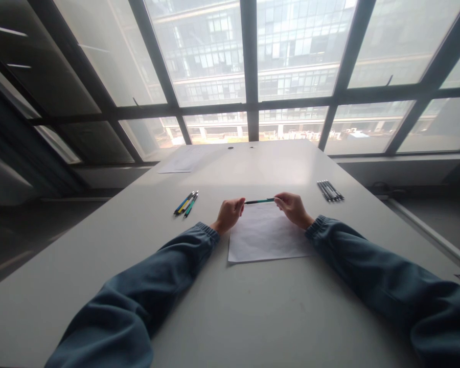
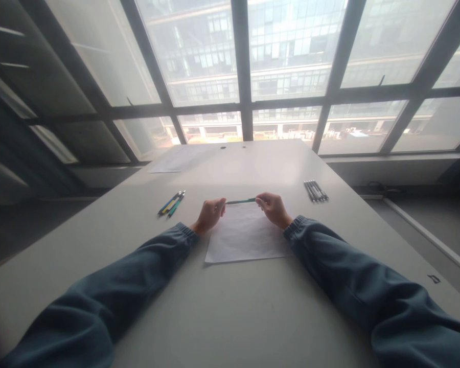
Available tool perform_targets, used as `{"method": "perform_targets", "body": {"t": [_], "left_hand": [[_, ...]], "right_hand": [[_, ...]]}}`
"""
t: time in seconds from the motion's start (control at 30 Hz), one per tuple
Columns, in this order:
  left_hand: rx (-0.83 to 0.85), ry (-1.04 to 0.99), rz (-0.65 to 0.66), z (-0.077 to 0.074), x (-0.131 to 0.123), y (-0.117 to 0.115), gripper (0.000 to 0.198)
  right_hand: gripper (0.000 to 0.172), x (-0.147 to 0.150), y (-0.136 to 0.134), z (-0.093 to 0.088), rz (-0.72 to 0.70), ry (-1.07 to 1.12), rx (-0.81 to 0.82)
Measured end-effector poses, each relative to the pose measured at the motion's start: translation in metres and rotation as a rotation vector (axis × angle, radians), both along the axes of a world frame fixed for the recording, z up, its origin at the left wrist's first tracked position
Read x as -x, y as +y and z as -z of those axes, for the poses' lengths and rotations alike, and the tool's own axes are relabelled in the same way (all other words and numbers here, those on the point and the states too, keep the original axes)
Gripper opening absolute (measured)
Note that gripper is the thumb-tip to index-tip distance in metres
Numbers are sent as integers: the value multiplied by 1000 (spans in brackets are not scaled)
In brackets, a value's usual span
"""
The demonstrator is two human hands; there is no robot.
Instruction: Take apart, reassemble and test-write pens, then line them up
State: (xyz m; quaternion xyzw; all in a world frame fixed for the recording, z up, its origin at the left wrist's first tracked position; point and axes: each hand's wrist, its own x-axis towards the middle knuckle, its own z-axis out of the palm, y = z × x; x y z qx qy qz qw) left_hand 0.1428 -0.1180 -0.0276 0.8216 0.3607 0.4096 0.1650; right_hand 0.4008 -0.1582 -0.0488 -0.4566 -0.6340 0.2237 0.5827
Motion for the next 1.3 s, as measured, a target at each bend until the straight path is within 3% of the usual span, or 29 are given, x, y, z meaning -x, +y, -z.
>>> {"method": "perform_targets", "body": {"t": [0.53, 0.67, 0.93, 1.3], "left_hand": [[39, -32, 33, 8, 3, 8, 74], [34, -106, 62, 5, 1, 8, 56], [-153, -131, 25, 6, -2, 10, 15], [-168, -115, 2, 7, -1, 12, 17]], "right_hand": [[42, 0, 0, -1, 4, 10, -3], [41, -1, 2, 1, 12, 28, 2], [39, -3, 4, 3, 25, 39, 6], [36, -4, 5, 4, 20, 58, 2]]}}
